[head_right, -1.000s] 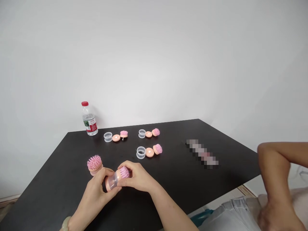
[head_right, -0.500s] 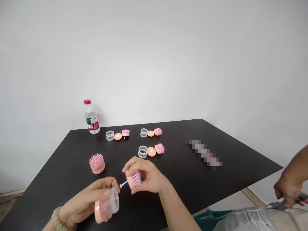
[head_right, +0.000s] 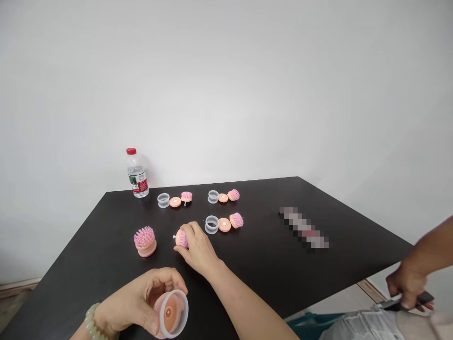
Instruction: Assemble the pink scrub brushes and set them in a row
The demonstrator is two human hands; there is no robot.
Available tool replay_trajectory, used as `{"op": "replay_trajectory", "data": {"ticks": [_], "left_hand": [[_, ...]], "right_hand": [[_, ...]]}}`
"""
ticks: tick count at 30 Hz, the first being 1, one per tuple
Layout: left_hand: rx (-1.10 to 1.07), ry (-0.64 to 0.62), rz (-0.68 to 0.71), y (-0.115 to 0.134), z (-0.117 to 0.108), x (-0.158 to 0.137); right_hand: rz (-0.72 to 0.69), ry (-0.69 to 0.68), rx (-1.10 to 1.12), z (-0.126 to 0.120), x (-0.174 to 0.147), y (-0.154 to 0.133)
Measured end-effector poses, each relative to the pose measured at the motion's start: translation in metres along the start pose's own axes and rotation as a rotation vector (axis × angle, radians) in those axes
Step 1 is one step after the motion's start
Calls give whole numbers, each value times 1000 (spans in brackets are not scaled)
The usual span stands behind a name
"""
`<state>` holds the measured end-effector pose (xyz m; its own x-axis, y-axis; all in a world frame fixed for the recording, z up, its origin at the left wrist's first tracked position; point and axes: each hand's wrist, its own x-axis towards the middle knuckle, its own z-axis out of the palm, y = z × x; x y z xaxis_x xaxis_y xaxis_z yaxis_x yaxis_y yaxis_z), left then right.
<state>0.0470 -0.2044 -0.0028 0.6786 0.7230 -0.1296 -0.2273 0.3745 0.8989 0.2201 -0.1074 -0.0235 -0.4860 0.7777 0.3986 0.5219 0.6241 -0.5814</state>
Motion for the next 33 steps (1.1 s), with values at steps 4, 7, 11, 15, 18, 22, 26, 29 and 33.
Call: {"op": "replay_trajectory", "data": {"ticks": [4, 7, 11, 15, 18, 22, 26, 29, 33], "left_hand": [[12, 23, -6, 0, 3, 1], [-12, 17, -23, -1, 3, 1], [0, 14, -36, -2, 3, 0], [21, 22, -25, -1, 4, 1], [40, 25, -15, 1, 4, 1], [51, 19, 17, 4, 2, 1], [42, 30, 61, 6, 1, 0], [43, 31, 62, 7, 0, -1], [59, 25, 136, 9, 1, -1]], "right_hand": [[54, -14, -42, 10, 10, 3], [67, -19, -50, 16, 12, 7], [48, -44, -56, 21, 12, 11], [32, -75, -44, 22, 12, 13], [30, -91, -28, 20, 12, 14], [37, -98, -6, 15, 8, 14], [49, -90, 12, 12, 2, 14], [56, -78, 26, 12, -1, 15], [48, -32, 41, 12, -5, 16]]}}
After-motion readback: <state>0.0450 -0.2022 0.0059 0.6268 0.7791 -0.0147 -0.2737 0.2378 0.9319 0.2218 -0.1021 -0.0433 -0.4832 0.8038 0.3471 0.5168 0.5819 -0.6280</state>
